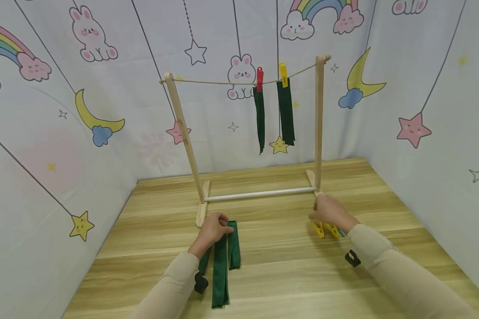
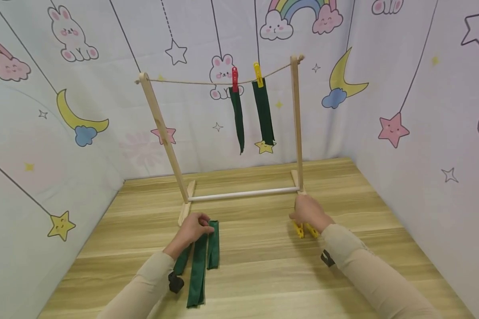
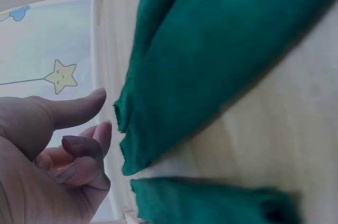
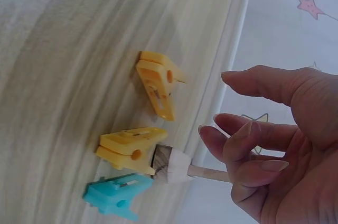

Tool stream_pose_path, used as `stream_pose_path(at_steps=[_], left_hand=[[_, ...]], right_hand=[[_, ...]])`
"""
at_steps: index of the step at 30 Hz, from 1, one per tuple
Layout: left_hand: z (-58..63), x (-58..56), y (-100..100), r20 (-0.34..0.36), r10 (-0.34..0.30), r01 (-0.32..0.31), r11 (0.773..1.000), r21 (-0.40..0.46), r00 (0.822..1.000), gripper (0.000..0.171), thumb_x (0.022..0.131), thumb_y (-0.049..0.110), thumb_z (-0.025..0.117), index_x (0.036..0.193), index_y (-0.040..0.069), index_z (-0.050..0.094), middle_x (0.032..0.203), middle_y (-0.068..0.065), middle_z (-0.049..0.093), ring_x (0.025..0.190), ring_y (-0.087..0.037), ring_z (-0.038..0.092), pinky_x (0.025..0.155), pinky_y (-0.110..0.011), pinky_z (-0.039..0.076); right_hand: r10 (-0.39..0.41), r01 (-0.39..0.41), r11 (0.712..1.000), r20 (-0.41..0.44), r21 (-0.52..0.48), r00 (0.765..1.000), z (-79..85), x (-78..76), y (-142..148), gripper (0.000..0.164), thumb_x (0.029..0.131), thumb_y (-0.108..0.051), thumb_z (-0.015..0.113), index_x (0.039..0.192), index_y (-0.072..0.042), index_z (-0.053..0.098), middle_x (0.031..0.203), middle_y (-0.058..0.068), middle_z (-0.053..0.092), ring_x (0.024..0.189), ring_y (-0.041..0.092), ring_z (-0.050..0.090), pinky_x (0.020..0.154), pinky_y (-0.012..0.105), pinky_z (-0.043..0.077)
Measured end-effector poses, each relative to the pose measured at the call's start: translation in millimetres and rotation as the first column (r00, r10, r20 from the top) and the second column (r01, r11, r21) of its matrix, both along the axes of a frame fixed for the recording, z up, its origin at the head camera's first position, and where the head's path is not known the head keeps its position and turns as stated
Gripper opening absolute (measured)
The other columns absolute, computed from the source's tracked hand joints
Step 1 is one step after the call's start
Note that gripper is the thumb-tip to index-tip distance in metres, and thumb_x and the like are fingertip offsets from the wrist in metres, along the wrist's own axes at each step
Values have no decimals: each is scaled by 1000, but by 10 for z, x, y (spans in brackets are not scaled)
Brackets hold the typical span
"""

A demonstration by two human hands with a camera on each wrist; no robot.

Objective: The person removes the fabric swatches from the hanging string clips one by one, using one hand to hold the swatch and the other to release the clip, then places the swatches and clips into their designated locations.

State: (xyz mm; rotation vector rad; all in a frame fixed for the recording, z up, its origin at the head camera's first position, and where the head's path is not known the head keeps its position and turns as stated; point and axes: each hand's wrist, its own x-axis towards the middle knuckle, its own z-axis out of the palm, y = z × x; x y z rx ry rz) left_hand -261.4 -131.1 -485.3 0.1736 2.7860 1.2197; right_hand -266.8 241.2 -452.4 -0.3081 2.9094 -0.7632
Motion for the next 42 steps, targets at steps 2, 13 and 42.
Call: stream_pose_path(at_steps=[2, 13, 42], left_hand=[[36, -20, 8, -15, 1, 0, 1000, 11, 1000, 33, 87, 8, 78, 114, -5, 64, 92, -8, 65, 82, -22, 62, 70, -38, 54], [338, -225, 95, -157, 32, -27, 999, 35, 987, 29, 93, 11, 72, 116, -4, 66, 97, -11, 67, 84, -25, 64, 72, -39, 53], [1539, -842, 448, -351, 33, 82, 947, 309, 936, 33, 97, 19, 68, 127, 6, 63, 119, -10, 67, 79, -32, 67, 57, -25, 46]], right_hand=[[-3, 3, 1000, -7, 0, 1000, 47, -8, -6, 26, 87, -8, 70, 62, -3, 64, 51, -4, 46, 43, 8, 35, 42, 22, 32], [-28, 35, 998, -128, 51, 991, 470, -155, 13, 30, 93, -19, 68, 103, 9, 70, 100, 24, 70, 80, 31, 69, 68, 45, 57], [-58, 14, 996, -515, -89, 855, 2048, -443, -343, 32, 95, -17, 66, 116, 7, 70, 113, 24, 68, 92, 37, 66, 83, 51, 54]])
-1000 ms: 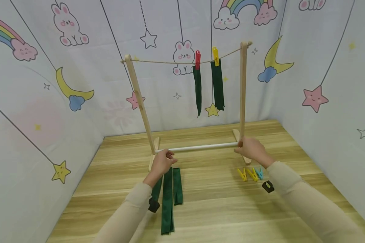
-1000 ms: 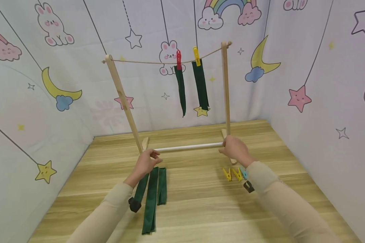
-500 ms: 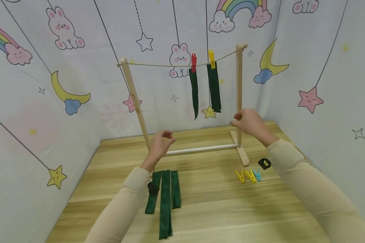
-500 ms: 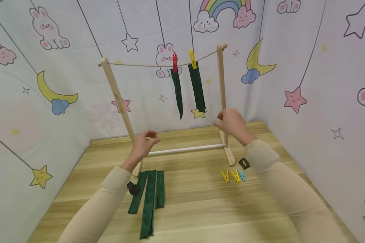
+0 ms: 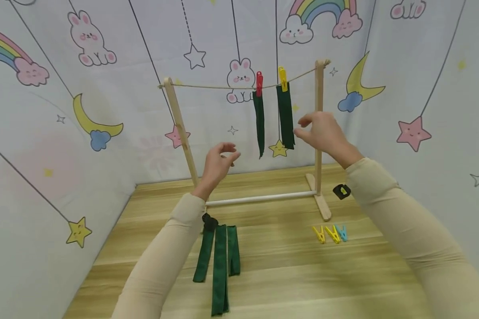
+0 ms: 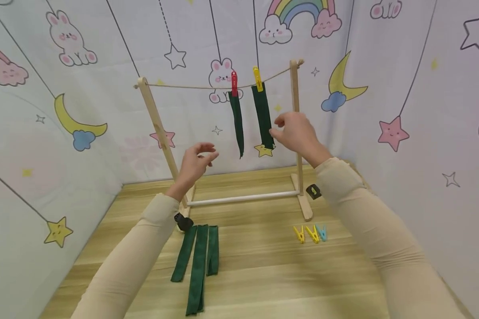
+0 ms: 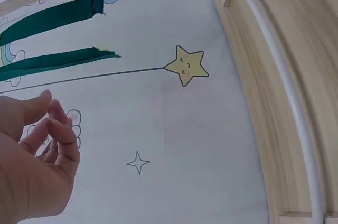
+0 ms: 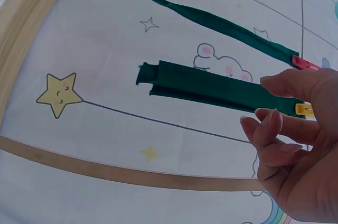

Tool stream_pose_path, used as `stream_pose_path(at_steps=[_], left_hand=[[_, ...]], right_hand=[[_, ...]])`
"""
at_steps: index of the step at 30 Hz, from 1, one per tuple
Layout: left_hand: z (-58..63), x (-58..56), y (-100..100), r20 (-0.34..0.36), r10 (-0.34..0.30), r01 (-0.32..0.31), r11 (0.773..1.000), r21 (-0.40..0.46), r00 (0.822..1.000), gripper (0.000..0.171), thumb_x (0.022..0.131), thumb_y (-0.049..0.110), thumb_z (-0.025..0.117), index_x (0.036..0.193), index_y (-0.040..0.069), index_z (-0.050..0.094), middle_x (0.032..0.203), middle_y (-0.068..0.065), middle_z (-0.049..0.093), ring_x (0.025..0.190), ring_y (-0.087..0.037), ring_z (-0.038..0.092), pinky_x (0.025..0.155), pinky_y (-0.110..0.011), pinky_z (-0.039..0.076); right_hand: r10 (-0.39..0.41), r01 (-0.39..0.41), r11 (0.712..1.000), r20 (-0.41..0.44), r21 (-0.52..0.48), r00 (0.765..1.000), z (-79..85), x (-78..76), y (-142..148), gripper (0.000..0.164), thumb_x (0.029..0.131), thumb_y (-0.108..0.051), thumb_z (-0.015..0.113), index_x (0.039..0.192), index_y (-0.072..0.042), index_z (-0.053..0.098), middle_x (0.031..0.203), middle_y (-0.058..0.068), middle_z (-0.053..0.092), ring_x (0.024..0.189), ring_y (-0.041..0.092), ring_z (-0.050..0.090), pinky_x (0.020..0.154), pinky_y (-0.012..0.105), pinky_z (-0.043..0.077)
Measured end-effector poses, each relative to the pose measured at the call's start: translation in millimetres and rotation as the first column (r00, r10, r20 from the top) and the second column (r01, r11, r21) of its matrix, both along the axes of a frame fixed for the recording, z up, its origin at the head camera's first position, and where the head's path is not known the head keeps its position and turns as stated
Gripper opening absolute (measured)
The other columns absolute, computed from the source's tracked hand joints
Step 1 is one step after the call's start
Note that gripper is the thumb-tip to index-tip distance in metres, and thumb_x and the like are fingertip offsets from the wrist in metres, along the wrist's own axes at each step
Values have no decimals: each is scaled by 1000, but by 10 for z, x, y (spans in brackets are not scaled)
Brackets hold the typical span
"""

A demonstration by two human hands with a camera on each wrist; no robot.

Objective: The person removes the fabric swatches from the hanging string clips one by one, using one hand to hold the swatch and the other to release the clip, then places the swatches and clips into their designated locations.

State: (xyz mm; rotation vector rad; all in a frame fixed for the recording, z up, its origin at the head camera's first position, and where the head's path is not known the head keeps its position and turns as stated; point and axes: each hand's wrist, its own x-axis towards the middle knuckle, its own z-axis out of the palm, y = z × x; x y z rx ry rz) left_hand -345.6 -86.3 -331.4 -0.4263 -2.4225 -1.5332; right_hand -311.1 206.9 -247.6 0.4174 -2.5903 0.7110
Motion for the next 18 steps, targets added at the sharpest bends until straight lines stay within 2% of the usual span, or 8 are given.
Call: stream_pose_path(at_steps=[3, 7, 9, 14, 18], left_hand=[[116, -63, 44, 3, -25, 25, 999, 45, 1000, 33, 98, 18, 67, 128, 7, 62, 121, -9, 67, 75, -26, 66, 53, -23, 44], [225, -161, 123, 7, -54, 53, 994, 92, 998, 33, 99, 16, 66, 130, 7, 61, 123, -9, 66, 70, -17, 64, 49, -21, 43], [262, -200, 155, 9, -64, 63, 992, 105, 998, 34, 99, 16, 65, 131, 6, 60, 125, -9, 65, 71, -18, 65, 49, -22, 44], [336, -259, 220, 26, -89, 84, 985, 150, 996, 37, 100, 16, 64, 135, 6, 57, 127, -10, 64, 78, -25, 67, 51, -21, 46], [381, -301, 276, 28, -123, 116, 975, 189, 992, 39, 101, 17, 62, 138, 7, 55, 130, -10, 63, 83, -27, 68, 54, -20, 48]], right_hand=[[20, -22, 1000, -90, -21, 996, 129, -41, -47, 29, 96, -15, 67, 114, 7, 70, 110, 23, 69, 76, 34, 66, 76, 49, 55], [36, -46, 997, -171, -58, 985, 279, -106, -119, 28, 97, -17, 67, 114, 5, 70, 111, 19, 70, 76, 30, 62, 71, 39, 52], [40, -57, 995, -185, -83, 982, 355, -126, -167, 29, 98, -19, 66, 116, 3, 70, 113, 18, 70, 78, 30, 62, 68, 31, 49], [68, -93, 988, -186, -127, 980, 520, -186, -298, 30, 100, -21, 64, 121, -1, 68, 119, 12, 68, 65, 23, 64, 57, 18, 45], [92, -116, 985, -180, -128, 979, 617, -222, -410, 36, 100, -23, 63, 131, -4, 63, 127, 9, 66, 66, 17, 66, 69, 17, 52]])
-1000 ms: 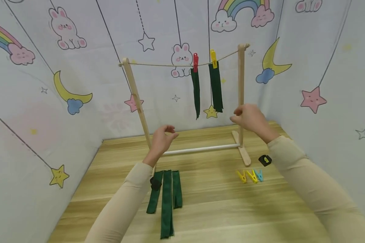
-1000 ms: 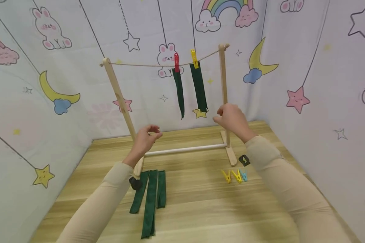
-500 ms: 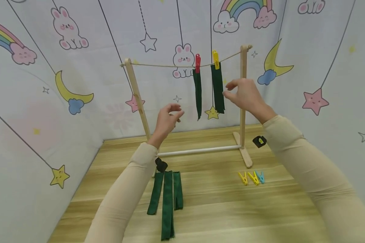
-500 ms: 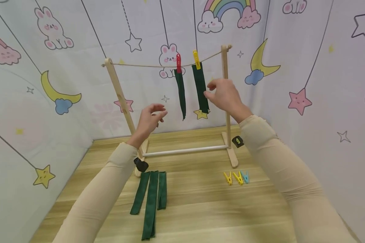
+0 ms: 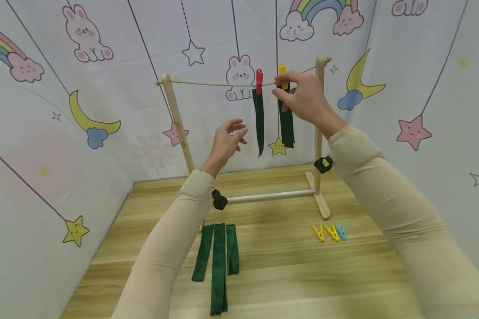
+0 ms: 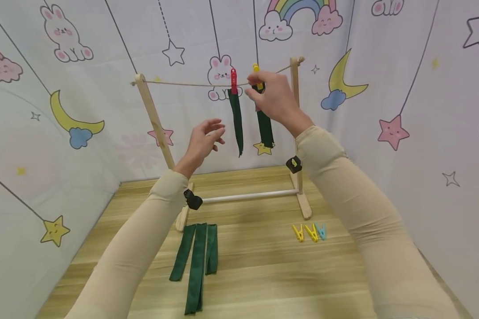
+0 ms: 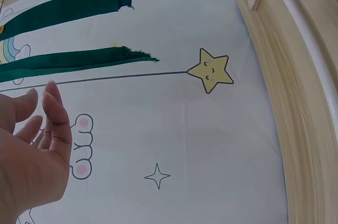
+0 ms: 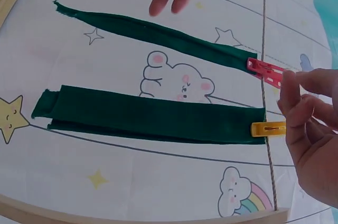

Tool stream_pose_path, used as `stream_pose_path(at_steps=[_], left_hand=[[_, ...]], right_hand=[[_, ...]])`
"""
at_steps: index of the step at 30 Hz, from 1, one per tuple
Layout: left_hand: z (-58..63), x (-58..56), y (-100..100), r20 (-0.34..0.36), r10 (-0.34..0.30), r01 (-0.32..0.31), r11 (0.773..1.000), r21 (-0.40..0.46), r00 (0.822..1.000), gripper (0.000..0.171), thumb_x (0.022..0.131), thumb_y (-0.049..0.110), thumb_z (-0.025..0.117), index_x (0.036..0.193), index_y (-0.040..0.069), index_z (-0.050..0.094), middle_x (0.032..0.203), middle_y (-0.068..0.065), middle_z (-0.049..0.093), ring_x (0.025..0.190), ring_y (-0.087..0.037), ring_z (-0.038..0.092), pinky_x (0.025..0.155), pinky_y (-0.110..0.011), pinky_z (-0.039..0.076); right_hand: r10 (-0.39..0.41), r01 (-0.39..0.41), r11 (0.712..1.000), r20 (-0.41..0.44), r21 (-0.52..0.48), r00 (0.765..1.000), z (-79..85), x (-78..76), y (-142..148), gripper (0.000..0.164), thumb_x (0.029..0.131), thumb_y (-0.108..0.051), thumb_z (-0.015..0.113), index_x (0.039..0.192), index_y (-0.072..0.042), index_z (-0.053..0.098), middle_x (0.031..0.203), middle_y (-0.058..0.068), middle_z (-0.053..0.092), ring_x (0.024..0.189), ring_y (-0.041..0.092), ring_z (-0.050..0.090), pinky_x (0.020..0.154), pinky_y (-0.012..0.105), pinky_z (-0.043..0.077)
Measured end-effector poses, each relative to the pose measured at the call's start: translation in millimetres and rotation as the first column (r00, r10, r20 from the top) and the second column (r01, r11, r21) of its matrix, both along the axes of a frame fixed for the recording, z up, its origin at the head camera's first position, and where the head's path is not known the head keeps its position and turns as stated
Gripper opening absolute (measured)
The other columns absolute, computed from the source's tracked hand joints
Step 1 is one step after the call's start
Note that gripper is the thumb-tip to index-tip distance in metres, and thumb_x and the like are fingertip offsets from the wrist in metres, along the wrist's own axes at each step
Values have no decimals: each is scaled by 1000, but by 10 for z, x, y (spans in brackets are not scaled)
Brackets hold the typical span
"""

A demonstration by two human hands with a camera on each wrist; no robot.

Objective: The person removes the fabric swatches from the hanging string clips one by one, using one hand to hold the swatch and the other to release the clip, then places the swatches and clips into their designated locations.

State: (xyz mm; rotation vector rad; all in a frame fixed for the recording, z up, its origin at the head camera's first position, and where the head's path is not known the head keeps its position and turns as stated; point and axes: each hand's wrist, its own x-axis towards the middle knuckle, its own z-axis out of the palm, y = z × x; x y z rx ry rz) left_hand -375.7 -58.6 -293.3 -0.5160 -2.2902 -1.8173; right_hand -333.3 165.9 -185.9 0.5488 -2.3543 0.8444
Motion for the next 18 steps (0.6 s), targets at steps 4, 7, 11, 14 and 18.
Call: stream_pose_path(at_steps=[4, 7, 11, 14, 18], left_hand=[[58, -33, 48, -1, -28, 28, 999, 41, 1000, 40, 101, 15, 61, 139, 7, 53, 130, -9, 63, 79, -22, 67, 54, -20, 49], [95, -47, 95, 4, -65, 65, 996, 66, 998, 41, 101, 10, 60, 141, 7, 52, 132, -9, 63, 74, -17, 66, 56, -21, 50], [124, -58, 144, 26, -118, 115, 990, 85, 993, 42, 102, 4, 57, 143, 6, 50, 136, -14, 60, 67, -16, 63, 58, -22, 53], [124, -63, 147, 47, -116, 113, 991, 76, 992, 41, 102, 3, 55, 143, 6, 51, 136, -16, 60, 62, -18, 59, 59, -22, 54], [130, -77, 154, 54, -113, 110, 992, 62, 992, 39, 104, 8, 54, 143, 7, 52, 133, -11, 63, 60, -17, 56, 60, -22, 53]], right_hand=[[13, -13, 1000, 41, 9, 999, 79, -25, -111, 46, 102, -23, 61, 144, -8, 52, 141, 7, 58, 72, 18, 70, 72, 20, 54], [-2, -2, 999, 89, 37, 996, 115, -55, -166, 56, 102, -22, 59, 153, -10, 40, 151, 7, 48, 73, 20, 71, 66, 20, 52], [-16, 8, 998, 154, 57, 988, 139, -134, -219, 64, 103, -21, 57, 159, -12, 26, 158, 5, 37, 71, 18, 70, 66, 19, 52], [1, -9, 999, 190, 39, 982, 148, -200, -250, 65, 104, -21, 56, 160, -12, 23, 159, 3, 35, 70, 16, 70, 68, 20, 53], [29, -29, 1000, 225, -3, 974, 146, -266, -262, 63, 104, -21, 54, 159, -12, 24, 158, 4, 37, 67, 15, 69, 65, 21, 53]])
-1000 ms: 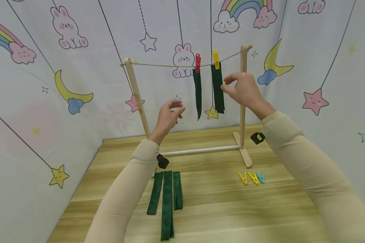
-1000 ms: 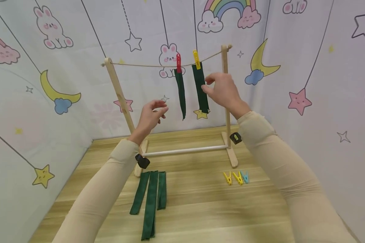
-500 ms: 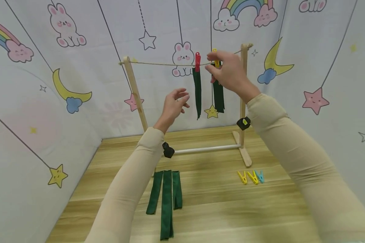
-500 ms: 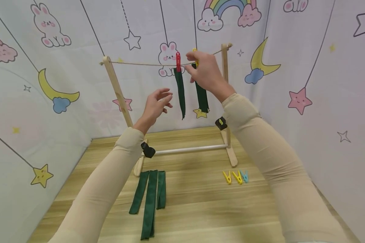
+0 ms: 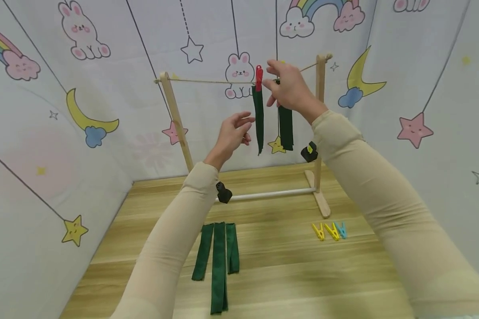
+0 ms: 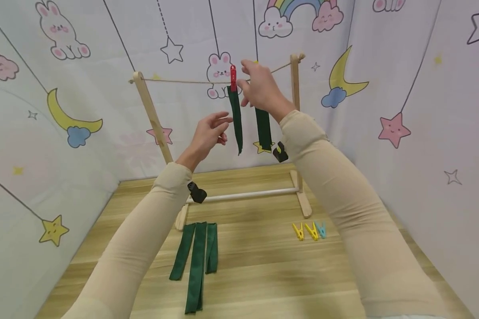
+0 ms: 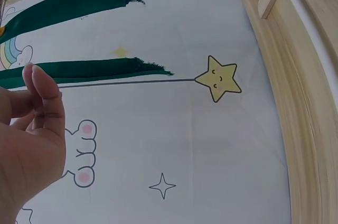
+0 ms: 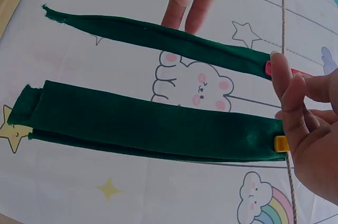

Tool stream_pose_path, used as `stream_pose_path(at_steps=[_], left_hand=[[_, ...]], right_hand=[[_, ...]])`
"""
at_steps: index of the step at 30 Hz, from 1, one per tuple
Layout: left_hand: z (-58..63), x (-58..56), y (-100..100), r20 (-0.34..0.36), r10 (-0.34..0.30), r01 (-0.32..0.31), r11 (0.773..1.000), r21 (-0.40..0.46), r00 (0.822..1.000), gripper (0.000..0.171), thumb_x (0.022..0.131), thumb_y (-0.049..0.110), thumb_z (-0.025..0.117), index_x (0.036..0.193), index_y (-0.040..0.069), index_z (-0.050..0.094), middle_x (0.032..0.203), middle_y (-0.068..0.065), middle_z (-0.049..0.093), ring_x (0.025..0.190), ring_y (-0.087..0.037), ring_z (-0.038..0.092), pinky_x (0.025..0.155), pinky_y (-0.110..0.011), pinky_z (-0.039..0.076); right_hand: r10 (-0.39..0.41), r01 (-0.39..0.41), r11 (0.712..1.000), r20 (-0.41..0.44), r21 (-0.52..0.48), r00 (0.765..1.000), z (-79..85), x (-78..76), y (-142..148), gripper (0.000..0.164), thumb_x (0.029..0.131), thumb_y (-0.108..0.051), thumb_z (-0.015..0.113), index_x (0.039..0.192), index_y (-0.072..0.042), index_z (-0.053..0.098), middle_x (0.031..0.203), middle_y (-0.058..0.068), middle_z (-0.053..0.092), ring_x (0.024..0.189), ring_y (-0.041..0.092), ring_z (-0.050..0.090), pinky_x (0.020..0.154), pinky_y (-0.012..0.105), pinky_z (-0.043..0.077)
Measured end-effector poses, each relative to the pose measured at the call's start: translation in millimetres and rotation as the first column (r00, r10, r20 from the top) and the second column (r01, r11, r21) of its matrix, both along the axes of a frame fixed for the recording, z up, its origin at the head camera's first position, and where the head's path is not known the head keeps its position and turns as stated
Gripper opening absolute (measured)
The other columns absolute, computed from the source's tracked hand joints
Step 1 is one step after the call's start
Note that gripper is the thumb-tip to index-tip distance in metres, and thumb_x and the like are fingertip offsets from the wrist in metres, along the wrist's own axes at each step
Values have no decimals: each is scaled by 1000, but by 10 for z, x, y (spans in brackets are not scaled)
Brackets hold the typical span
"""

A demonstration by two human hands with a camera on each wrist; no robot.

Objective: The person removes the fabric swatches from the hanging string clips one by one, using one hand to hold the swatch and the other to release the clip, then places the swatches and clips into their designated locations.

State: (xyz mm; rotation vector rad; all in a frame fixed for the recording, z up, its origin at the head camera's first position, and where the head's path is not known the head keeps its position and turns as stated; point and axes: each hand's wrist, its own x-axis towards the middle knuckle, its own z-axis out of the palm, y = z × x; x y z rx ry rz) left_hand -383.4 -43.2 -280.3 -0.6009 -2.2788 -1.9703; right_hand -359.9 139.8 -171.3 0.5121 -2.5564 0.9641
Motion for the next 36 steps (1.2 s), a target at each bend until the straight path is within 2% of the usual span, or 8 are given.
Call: stream_pose_path(at_steps=[7, 13, 17, 20, 24, 29, 36], left_hand=[[89, -22, 59, 20, -44, 43, 996, 76, 999, 40, 104, 12, 55, 143, 4, 52, 131, -11, 64, 64, -14, 57, 57, -20, 50], [144, -16, 114, 61, -67, 57, 986, 159, 996, 36, 103, 11, 57, 138, 1, 56, 126, -14, 65, 69, -15, 60, 57, -19, 49], [158, -26, 130, 82, -68, 51, 981, 188, 994, 33, 103, 11, 56, 133, 0, 59, 120, -15, 67, 80, -16, 67, 65, -22, 52], [168, -35, 136, 69, -52, 38, 981, 190, 996, 31, 103, 13, 57, 130, -1, 61, 118, -15, 68, 91, -18, 71, 74, -25, 55], [186, -29, 136, 48, -33, 23, 980, 195, 998, 30, 102, 14, 59, 128, 0, 62, 117, -15, 69, 100, -22, 71, 82, -29, 56], [185, -20, 141, 46, -31, 22, 983, 180, 998, 30, 101, 15, 61, 128, 2, 63, 117, -14, 70, 98, -22, 72, 82, -30, 57], [191, 24, 153, 49, -39, 30, 984, 175, 998, 34, 100, 17, 64, 130, 1, 63, 113, -14, 71, 83, -18, 72, 76, -29, 58]], right_hand=[[82, -75, 991, 68, -108, 994, 1, -76, -22, 65, 104, -24, 55, 160, -11, 23, 156, 6, 40, 70, 22, 70, 59, 21, 52], [87, -73, 982, 72, -176, 994, 28, -109, -64, 60, 105, -25, 53, 158, -12, 28, 152, 8, 46, 67, 20, 67, 54, 19, 47], [91, -78, 976, 56, -203, 994, 41, -115, -97, 57, 105, -23, 53, 157, -10, 32, 148, 10, 51, 65, 18, 65, 52, 18, 43], [82, -73, 974, 32, -214, 996, 51, -107, -107, 55, 104, -22, 54, 155, -10, 37, 142, 10, 56, 64, 16, 63, 51, 18, 42], [74, -75, 974, -12, -216, 997, 51, -107, -110, 49, 104, -21, 55, 151, -8, 44, 134, 10, 62, 64, 16, 62, 57, 20, 47], [46, -53, 975, -39, -214, 998, 22, -108, -101, 44, 103, -19, 56, 145, -6, 50, 130, 9, 63, 64, 18, 59, 68, 23, 52], [31, -41, 976, -51, -213, 998, 0, -113, -117, 39, 102, -19, 58, 139, -6, 56, 127, 9, 66, 69, 22, 59, 68, 24, 52]])
